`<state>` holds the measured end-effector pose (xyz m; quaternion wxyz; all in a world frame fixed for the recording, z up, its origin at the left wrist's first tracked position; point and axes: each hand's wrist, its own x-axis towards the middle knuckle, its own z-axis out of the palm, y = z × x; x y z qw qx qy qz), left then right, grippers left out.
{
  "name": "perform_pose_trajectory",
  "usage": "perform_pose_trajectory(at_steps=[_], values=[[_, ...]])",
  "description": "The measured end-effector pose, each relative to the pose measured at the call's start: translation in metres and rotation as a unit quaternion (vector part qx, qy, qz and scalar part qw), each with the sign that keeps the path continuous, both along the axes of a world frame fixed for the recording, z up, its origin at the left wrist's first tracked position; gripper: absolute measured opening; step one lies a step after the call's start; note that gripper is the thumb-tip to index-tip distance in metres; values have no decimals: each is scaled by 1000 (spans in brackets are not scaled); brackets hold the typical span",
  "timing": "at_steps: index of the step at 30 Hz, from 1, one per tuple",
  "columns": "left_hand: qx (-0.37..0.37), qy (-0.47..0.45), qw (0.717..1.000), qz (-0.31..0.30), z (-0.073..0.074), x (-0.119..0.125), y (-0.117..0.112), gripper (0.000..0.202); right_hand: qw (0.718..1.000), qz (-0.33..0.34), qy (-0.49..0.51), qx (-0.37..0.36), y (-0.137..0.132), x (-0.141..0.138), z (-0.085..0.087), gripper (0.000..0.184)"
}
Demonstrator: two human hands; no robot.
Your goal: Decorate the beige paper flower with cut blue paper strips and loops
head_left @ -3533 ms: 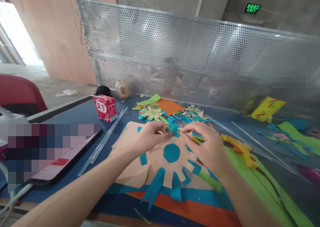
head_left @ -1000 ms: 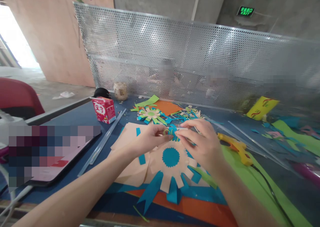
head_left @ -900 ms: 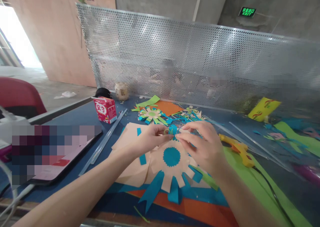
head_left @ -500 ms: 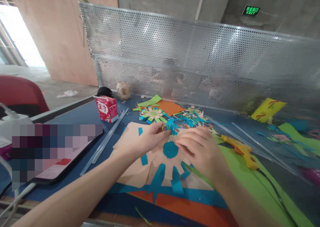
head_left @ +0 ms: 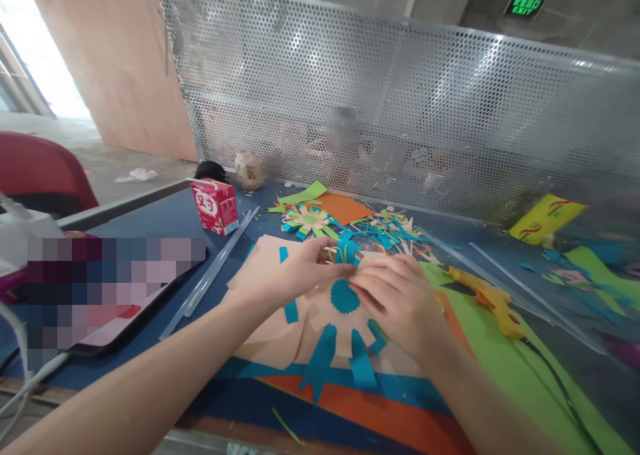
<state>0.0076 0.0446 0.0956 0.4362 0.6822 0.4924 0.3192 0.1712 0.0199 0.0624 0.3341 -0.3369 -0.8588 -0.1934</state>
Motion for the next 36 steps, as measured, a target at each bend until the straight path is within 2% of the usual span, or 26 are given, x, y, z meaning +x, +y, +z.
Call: perform_pose_trajectory(at_steps=[4, 8, 12, 17, 20, 22, 26, 29, 31, 33, 35, 36], values=[[10, 2, 1000, 13, 5, 0, -3, 23, 1000, 8, -10, -8, -4, 0, 2, 10], [-7, -27, 1000, -8, 0, 1, 1, 23, 1000, 16, -1, -17, -9, 0, 5, 9], [-10, -35, 999, 0, -5, 3, 4, 23, 999, 27, 12, -39, -13, 1, 9, 14], [1, -64, 998, -28, -5, 5, 4, 27, 998, 38, 2, -58, -13, 3, 11, 15], [4, -34, 999, 6, -3, 5, 2, 25, 997, 35, -9, -63, -14, 4, 9, 16], [12, -19, 1000, 17, -4, 5, 3, 24, 997, 39, -14, -61, -15, 5, 8, 17], [21, -44, 999, -2, -9, 3, 6, 21, 998, 58, -15, -35, -18, 7, 12, 18], [17, -27, 999, 16, -7, 4, 5, 17, 998, 58, 39, -5, -17, 15, 19, 15], [23, -3, 999, 35, -3, 4, 2, 17, 994, -4, 104, -13, -10, 25, 21, 12], [41, 16, 998, 45, -2, 4, 2, 19, 979, -136, 130, -81, 0, 36, 20, 13], [64, 21, 997, 47, -4, 3, 3, 22, 933, -285, 60, -210, 11, 46, 14, 20], [76, 18, 996, 46, -6, 2, 4, 24, 902, -333, 2, -275, 15, 50, 11, 24]])
